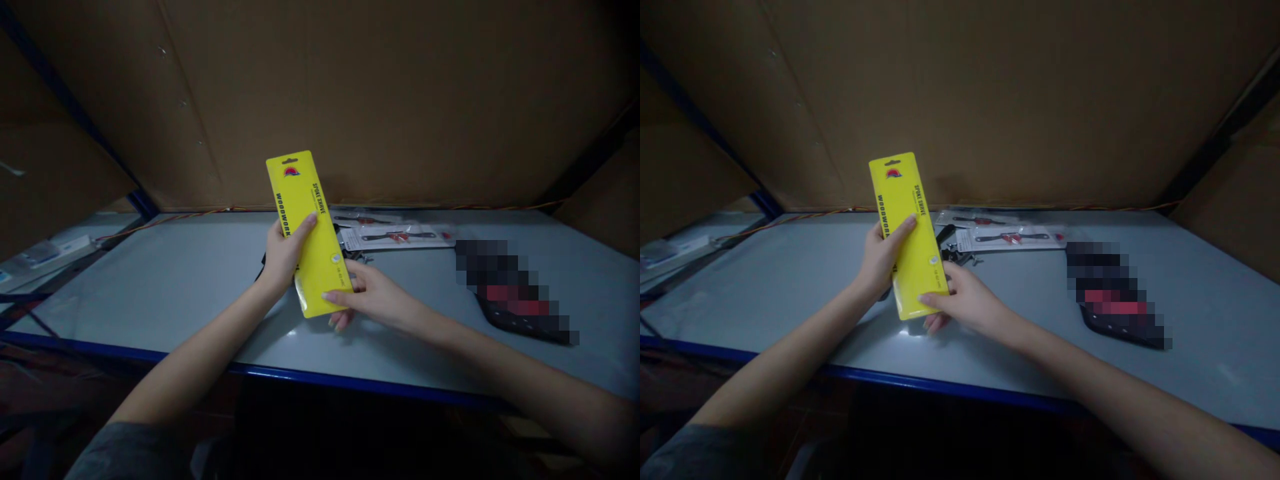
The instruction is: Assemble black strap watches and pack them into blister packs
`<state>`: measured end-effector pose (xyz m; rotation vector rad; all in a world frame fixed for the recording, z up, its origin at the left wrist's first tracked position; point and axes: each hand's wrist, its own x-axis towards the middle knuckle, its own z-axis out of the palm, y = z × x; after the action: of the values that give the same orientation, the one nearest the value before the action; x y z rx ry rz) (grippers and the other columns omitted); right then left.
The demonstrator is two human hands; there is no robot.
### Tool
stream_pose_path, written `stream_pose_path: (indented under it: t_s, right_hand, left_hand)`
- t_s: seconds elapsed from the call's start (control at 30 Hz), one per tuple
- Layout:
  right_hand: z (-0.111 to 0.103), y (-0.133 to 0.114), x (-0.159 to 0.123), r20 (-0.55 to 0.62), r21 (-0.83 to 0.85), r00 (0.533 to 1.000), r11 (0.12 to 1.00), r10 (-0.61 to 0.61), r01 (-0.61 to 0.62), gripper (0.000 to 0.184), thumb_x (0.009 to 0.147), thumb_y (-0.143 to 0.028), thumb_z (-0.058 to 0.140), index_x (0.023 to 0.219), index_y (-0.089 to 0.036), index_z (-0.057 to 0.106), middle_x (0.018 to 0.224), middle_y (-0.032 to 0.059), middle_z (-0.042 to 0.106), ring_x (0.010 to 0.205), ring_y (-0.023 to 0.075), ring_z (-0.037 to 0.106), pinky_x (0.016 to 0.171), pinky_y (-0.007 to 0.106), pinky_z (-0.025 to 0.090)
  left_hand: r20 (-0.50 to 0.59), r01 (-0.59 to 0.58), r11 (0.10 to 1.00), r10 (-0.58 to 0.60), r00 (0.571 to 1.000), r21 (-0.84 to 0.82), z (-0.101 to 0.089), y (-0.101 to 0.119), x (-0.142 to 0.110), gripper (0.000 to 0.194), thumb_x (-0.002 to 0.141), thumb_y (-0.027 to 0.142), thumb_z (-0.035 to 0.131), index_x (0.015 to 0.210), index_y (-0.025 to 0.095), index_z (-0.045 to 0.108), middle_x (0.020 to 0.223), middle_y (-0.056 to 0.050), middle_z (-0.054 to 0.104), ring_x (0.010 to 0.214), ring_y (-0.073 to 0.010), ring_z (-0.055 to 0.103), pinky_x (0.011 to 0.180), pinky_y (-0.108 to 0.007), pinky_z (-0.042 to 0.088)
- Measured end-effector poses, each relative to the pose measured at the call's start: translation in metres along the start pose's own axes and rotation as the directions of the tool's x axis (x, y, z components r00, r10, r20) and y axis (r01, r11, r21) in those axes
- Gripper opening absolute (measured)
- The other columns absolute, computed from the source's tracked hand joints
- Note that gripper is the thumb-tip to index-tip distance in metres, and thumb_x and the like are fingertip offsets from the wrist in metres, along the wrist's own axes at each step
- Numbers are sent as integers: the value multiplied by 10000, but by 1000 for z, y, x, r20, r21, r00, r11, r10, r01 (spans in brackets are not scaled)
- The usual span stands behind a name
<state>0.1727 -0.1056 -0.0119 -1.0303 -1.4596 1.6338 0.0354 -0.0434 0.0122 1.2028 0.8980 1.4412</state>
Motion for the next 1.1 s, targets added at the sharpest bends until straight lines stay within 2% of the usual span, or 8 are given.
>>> stream_pose_path:
  t_s: [0.23,0.43,0.53,0.77,0.83,0.93,1.0,1.1]
  right_hand:
    - [-8,-5,-3,34,-15,999,1000,-4,4,391,701,-284,677,1017,-169,478,879,78,680,544,148,654,461,259,551]
    - [-10,-6,-2,125,-42,992,999,8,-2,437,742,-360,649,1082,-180,443,776,47,683,563,140,654,504,248,546]
    - [-13,-10,-1,144,-135,990,991,0,20,431,765,-454,601,1078,-190,465,762,40,671,546,133,640,476,239,524]
    - [-54,-26,2,-169,-487,918,840,-360,240,286,792,-416,565,969,-191,578,770,37,650,679,153,631,629,295,520]
    - [-64,-26,4,-230,-597,873,771,-430,223,244,787,-388,572,935,-197,609,788,40,657,699,163,630,660,310,502]
    - [-68,-25,6,-255,-692,842,698,-476,185,192,787,-358,570,879,-202,635,807,42,668,722,173,626,680,312,473]
    - [-66,-25,6,-244,-718,846,674,-474,170,169,788,-343,564,847,-205,642,807,42,672,730,177,622,674,308,458]
    - [-62,-26,5,-237,-738,850,657,-470,158,161,786,-335,559,835,-209,647,792,45,672,727,182,614,653,304,442]
  left_hand:
    - [34,87,995,-86,996,-42,-2,0,2,389,596,316,731,927,159,600,909,-85,678,774,-214,646,675,-310,522]
    - [251,245,965,-214,944,-99,2,10,-7,470,657,325,670,1080,160,548,932,-109,674,817,-252,650,696,-357,523]
    - [190,181,983,-172,967,-29,0,29,-7,515,633,261,679,1110,173,508,957,-111,665,783,-263,654,676,-383,526]
    - [101,-57,900,14,995,432,-43,86,5,567,625,161,593,1174,248,480,1053,-60,617,812,-262,641,682,-394,512]
    - [93,-84,754,31,995,652,-62,89,9,593,656,172,545,1233,247,433,1077,-69,602,808,-246,634,680,-388,511]
    - [59,-83,261,97,993,962,-89,78,15,600,709,160,459,1297,250,378,1086,-101,591,897,-263,608,759,-393,480]
    - [5,0,-47,101,995,999,-103,64,17,576,750,172,409,1321,226,357,1061,-148,588,955,-304,585,788,-421,454]
    - [-96,93,-296,5,995,951,-115,44,18,530,808,236,350,1336,188,338,1051,-205,566,898,-335,594,711,-422,458]
